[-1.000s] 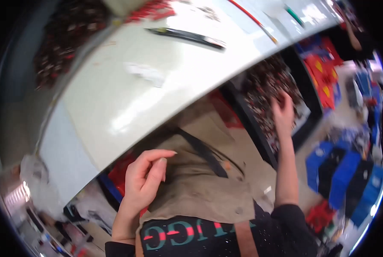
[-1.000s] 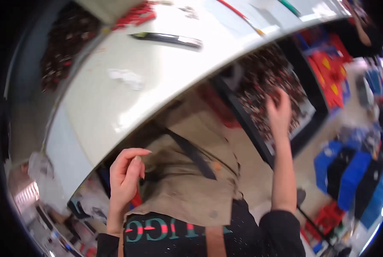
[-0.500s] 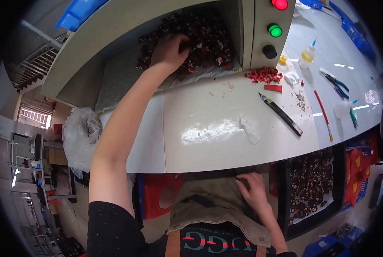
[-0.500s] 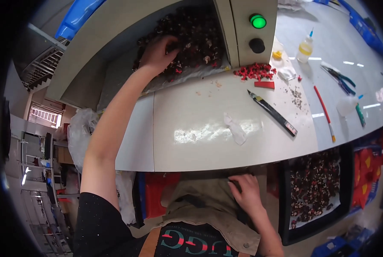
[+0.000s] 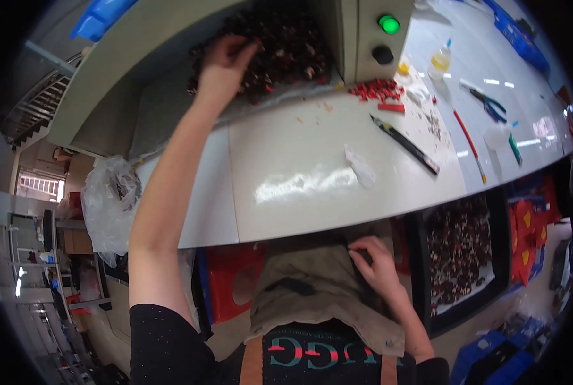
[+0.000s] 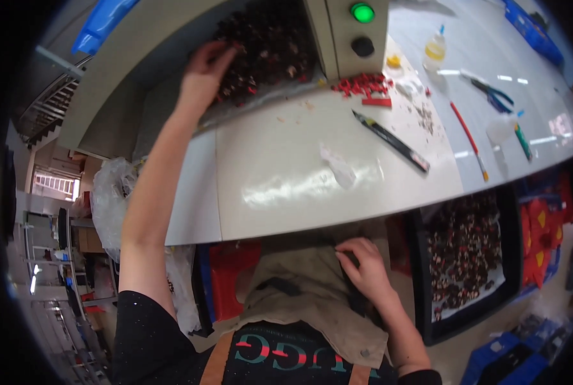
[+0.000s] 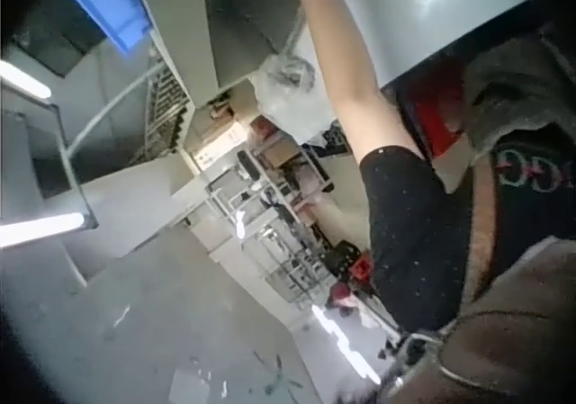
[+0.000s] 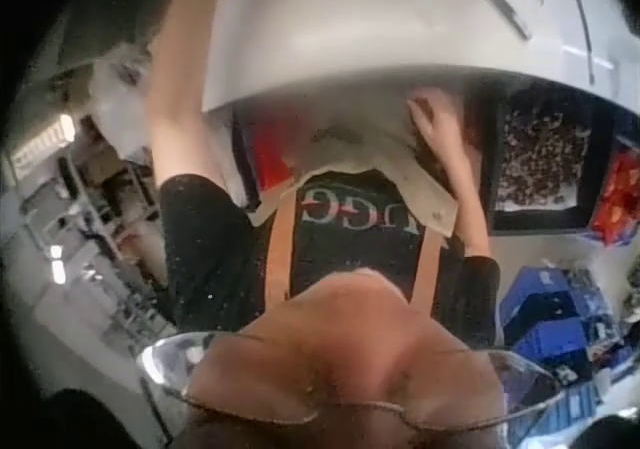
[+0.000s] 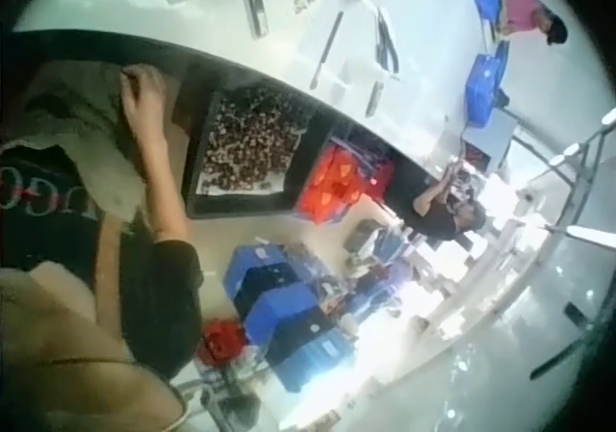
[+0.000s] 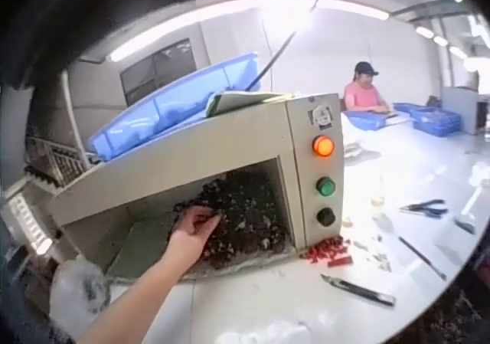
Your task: Assembling small character figurines by fitting pieces together and applying glue.
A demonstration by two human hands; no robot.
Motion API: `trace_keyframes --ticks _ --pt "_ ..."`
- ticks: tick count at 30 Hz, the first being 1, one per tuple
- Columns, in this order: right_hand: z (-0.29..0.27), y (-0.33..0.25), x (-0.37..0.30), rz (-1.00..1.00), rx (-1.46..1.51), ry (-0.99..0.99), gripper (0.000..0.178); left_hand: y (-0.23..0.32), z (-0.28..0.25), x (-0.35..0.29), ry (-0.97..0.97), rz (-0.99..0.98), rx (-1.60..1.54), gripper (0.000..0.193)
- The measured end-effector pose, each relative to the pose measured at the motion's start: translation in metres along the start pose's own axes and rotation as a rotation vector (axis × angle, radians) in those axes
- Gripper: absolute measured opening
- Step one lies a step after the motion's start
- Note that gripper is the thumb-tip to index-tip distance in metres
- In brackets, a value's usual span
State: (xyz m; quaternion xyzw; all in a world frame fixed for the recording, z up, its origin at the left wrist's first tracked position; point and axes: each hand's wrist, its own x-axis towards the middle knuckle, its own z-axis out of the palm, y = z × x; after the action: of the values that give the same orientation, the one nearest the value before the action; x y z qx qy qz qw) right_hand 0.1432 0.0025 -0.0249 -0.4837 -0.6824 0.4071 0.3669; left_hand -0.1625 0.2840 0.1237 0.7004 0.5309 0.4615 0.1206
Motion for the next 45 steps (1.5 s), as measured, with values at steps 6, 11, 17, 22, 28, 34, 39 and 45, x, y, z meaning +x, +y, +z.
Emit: trace_keyframes --ticks 6,11,17,22,28,34,39,45 --pt "-0.014 -0.021 -0.016 0.032 0.158 0.050 0.018 0.091 -0.012 -0.109 -0.316 -0.528 -1.092 0.040" --pt "-0.026 -0.039 -0.026 0.040 0.380 0.091 0.039 0.150 0.009 -0.207 -0.623 -0.999 -1.365 0.040" --pt "-0.030 -0.030 -0.038 -0.099 0.332 0.141 0.048 0.157 0.049 -0.269 -0.772 -1.087 -1.276 0.042" --pt "-0.017 -0.022 -0.046 -0.034 0.261 0.127 0.045 0.157 0.061 -0.288 -0.788 -0.986 -1.203 0.041" --pt "-0.011 -0.022 -0.043 -0.049 0.217 0.219 0.037 0.154 0.064 -0.290 -0.758 -1.047 -1.168 0.039" --pt "-0.014 -0.020 -0.044 -0.027 0.230 0.211 0.034 0.153 0.066 -0.289 -0.753 -1.079 -1.135 0.038" --pt "-0.014 -0.021 -0.040 -0.059 0.156 0.173 0.034 0.149 0.068 -0.288 -0.741 -1.089 -1.114 0.039" --pt "-0.015 -0.023 -0.037 -0.145 0.080 0.192 0.036 0.149 0.068 -0.288 -0.722 -1.104 -1.098 0.035"
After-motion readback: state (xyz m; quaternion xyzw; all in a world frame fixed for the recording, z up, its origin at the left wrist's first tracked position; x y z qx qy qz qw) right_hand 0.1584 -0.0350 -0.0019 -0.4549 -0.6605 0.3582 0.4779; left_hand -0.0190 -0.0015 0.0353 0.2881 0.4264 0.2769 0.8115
